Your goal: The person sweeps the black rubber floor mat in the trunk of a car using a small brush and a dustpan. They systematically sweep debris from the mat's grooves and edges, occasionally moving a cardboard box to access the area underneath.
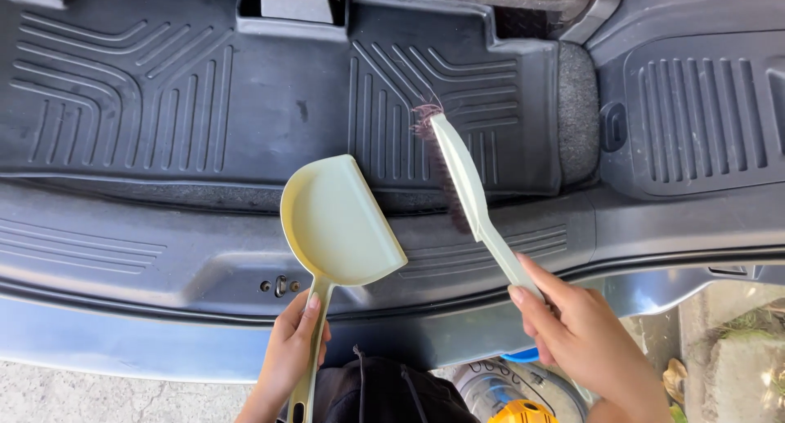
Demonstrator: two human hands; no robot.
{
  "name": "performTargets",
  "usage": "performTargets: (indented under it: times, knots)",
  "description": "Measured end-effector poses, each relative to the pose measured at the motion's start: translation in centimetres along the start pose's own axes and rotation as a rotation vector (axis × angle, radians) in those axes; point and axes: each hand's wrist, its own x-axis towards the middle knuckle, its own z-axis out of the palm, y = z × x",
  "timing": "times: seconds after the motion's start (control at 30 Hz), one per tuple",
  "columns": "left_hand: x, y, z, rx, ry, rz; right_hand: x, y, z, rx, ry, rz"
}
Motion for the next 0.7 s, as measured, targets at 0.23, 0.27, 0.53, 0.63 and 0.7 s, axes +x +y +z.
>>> performTargets:
  times: [0.23,0.27,0.53,0.63,0.7]
  knots:
    - [0.2,0.6,0.2,0.002,0.008,-0.018,1.9,2.8,0.4,0.02,-0.085,-0.074]
    - [0.0,0.9,0.2,0.015,0.004,-0.009,2.1,2.4,0.1,-0.002,-0.052,-0.025]
    - [0.4,0.3,-0.4,0.025,0.019,0.025,4.8,0.9,-3.5,0.115,0.146,0.142]
    - [0.5,0.4,-0.3,0.01,0.005,0.028,6.6,0.4,-5.6,0.17,0.099,0.05]
    - [0.6,1.2,-0.1,-0.007,0.029,0.017,7.8,-0.4,-6.8,0.102,0.24,0.047]
